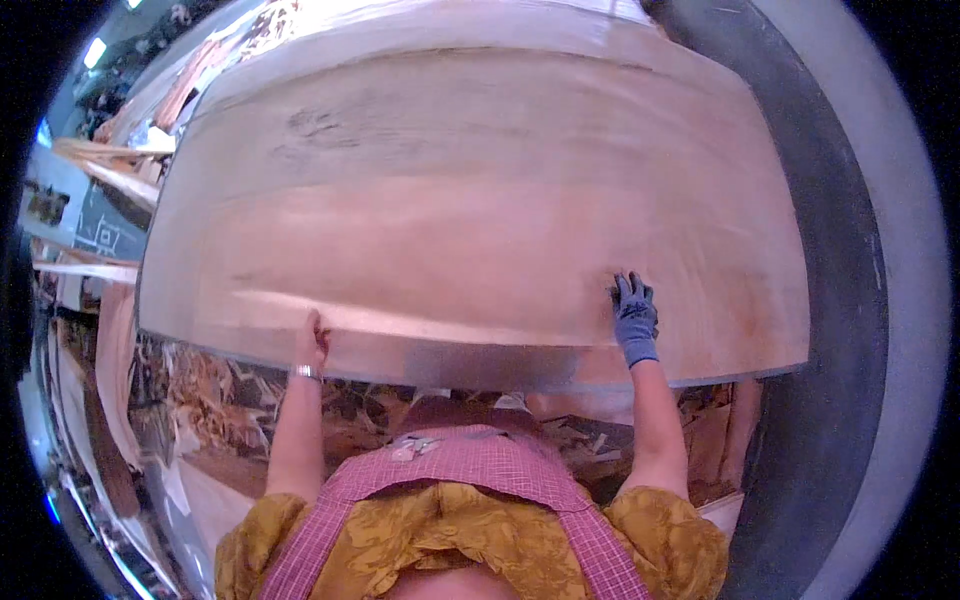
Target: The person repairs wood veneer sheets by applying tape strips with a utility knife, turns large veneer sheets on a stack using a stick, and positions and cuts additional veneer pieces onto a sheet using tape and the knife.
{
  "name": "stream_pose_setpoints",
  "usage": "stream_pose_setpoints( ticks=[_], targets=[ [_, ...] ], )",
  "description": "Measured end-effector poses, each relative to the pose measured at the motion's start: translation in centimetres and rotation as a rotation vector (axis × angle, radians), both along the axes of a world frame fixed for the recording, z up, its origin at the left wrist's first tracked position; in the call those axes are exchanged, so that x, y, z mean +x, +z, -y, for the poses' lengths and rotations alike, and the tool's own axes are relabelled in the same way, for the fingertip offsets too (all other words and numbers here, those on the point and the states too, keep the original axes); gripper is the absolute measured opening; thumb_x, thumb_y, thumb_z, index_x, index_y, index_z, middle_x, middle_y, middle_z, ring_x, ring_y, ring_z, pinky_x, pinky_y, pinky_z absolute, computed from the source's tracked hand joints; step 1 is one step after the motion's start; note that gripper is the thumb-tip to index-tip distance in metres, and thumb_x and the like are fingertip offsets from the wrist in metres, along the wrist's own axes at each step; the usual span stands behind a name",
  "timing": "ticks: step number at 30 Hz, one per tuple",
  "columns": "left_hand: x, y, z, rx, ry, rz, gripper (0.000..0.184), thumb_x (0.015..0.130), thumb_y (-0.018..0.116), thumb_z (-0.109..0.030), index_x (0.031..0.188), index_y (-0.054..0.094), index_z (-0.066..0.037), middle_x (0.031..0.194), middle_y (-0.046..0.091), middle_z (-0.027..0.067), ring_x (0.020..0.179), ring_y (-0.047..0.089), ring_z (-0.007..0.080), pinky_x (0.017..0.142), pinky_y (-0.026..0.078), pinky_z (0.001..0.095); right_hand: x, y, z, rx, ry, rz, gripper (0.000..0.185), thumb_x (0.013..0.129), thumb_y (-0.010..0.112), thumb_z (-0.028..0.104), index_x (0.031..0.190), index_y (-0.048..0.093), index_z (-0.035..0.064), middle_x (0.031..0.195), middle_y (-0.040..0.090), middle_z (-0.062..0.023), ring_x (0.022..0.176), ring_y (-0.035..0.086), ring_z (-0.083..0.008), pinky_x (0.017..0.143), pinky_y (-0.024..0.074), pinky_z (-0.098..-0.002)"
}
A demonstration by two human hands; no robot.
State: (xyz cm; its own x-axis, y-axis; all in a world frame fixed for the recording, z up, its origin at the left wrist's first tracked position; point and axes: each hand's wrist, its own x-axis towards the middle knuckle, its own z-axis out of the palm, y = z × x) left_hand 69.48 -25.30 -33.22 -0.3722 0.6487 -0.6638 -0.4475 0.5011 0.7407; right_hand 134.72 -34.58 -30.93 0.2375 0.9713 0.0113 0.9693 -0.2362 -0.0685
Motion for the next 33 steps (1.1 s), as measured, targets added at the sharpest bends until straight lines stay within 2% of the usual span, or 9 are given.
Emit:
stream_pose_setpoints(
  ticks=[6,11,15,18,21,25,27,30,33],
  targets=[
    [2.0,2.8,-2.8,0.081,0.044,-0.123,0.024,0.085,0.073,-0.032,0.079,0.061,-0.011,0.069,0.062,0.0006,0.049,0.056,0.0133,0.037,0.039,0.0238,-2.7,6.7,3.8,0.063,0.334,-0.411,0.054,0.077,0.076,0.041,0.123,0.059,0.0162,0.126,0.055,-0.0119,0.113,0.052,-0.0346,0.090,0.0503,-0.0458],
    [1.9,3.0,-3.4,0.130,0.088,-0.185,0.031,0.081,0.076,-0.038,0.083,0.060,-0.011,0.066,0.059,0.0002,0.053,0.057,0.0121,0.041,0.039,0.0230,0.7,5.2,6.0,0.014,0.422,-0.137,0.034,0.074,0.072,0.019,0.106,0.063,0.0143,0.114,0.059,-0.0085,0.105,0.056,-0.0301,0.084,0.0516,-0.0425],
    [5.4,6.1,-1.4,0.054,0.139,-0.186,0.032,0.080,0.076,-0.040,0.084,0.061,-0.012,0.070,0.059,0.0013,0.055,0.055,0.0107,0.040,0.036,0.0227,1.3,5.2,5.2,0.077,0.461,-0.133,0.028,0.075,0.070,0.018,0.102,0.065,0.0150,0.107,0.062,-0.0074,0.102,0.056,-0.0298,0.081,0.0516,-0.0427],
    [7.8,4.7,0.0,0.002,0.048,-0.224,0.033,0.079,0.077,-0.042,0.083,0.061,-0.013,0.075,0.059,0.0023,0.054,0.053,0.0102,0.040,0.035,0.0225,0.9,4.5,4.5,0.101,0.553,-0.071,0.024,0.077,0.072,0.022,0.099,0.066,0.0143,0.105,0.062,-0.0068,0.096,0.059,-0.0286,0.078,0.0529,-0.0411],
    [6.7,0.4,-0.5,0.014,0.071,-0.233,0.037,0.078,0.077,-0.044,0.084,0.060,-0.011,0.073,0.057,0.0023,0.052,0.049,0.0109,0.041,0.035,0.0221,0.5,5.6,3.7,-0.046,0.604,-0.229,0.034,0.079,0.074,0.026,0.108,0.064,0.0115,0.107,0.062,-0.0068,0.101,0.060,-0.0295,0.082,0.0528,-0.0416],
    [5.3,-0.4,-0.3,-0.017,0.141,-0.236,0.034,0.078,0.079,-0.038,0.082,0.060,-0.011,0.071,0.058,0.0031,0.050,0.048,0.0112,0.039,0.035,0.0229,0.6,5.5,2.2,-0.163,0.238,-0.571,0.053,0.079,0.077,0.034,0.122,0.058,0.0102,0.118,0.057,-0.0110,0.104,0.060,-0.0303,0.086,0.0518,-0.0417],
    [5.7,1.3,0.3,-0.102,0.128,-0.167,0.032,0.077,0.080,-0.035,0.081,0.060,-0.011,0.070,0.060,0.0035,0.049,0.049,0.0111,0.038,0.035,0.0236,0.7,5.1,1.9,-0.022,0.111,-0.585,0.062,0.078,0.077,0.035,0.130,0.053,0.0096,0.124,0.054,-0.0146,0.107,0.059,-0.0309,0.089,0.0508,-0.0417],
    [5.8,-1.7,1.3,-0.077,-0.055,-0.237,0.032,0.076,0.082,-0.032,0.082,0.060,-0.009,0.069,0.060,0.0034,0.047,0.049,0.0110,0.037,0.034,0.0242,2.2,1.9,1.3,-0.058,0.188,-0.327,0.071,0.077,0.078,0.036,0.135,0.048,0.0088,0.130,0.048,-0.0198,0.113,0.055,-0.0343,0.093,0.0484,-0.0420],
    [6.1,-1.4,2.2,-0.053,-0.054,-0.227,0.033,0.076,0.083,-0.033,0.081,0.060,-0.009,0.065,0.058,0.0021,0.047,0.050,0.0114,0.037,0.034,0.0243,2.0,1.8,1.1,-0.140,0.141,-0.249,0.079,0.075,0.079,0.039,0.139,0.044,0.0080,0.133,0.046,-0.0219,0.119,0.050,-0.0379,0.097,0.0460,-0.0431]
  ],
)
